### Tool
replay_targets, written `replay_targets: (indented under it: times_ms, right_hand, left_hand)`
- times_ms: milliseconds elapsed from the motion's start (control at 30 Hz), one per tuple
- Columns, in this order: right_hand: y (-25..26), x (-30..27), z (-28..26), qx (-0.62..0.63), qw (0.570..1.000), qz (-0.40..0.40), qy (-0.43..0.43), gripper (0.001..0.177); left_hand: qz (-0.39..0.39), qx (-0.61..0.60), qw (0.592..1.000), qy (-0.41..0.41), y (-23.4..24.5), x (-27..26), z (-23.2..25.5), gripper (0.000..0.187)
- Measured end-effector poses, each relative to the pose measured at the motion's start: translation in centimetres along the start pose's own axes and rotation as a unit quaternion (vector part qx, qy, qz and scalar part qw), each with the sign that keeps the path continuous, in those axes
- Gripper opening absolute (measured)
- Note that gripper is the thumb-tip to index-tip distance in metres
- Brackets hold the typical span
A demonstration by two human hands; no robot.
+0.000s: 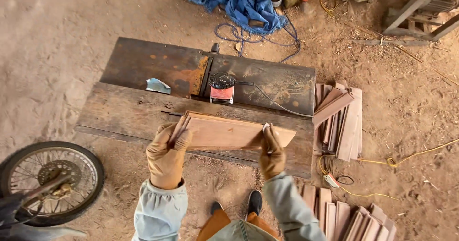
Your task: Manually sanding a wooden board with a sanding block or sandpaper.
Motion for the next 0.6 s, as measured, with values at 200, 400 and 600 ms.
replay_targets:
  times_ms: [200,400,600]
  right_hand:
    - [-4.5,-1.0,-19.5,0.059,0.98,0.042,0.185,0.045]
    - [-7.2,-3.7,-14.7,-0.085,0.978,0.014,0.188,0.053]
    - [-7.3,-3.8,-14.8,-0.085,0.974,-0.005,0.208,0.05]
  left_hand:
    - [-0.044,0.023,0.999,-0.014,0.9,-1.8,-0.2,0.028]
    - [-0.022,0.038,0.999,0.006,3.4,-3.3,-0.9,0.027]
    - [0.008,-0.088,0.996,0.027,6.5,-5.7,-6.5,0.034]
Point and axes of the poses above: each hand's wrist, its own x-axis towards the middle knuckle, its own y-axis out of the back of the hand, z = x × y, the point moved 10 cm from there along x, towards the middle knuckle, and after that the axes turned 8 degrees about -z, right-handed, at the moved point
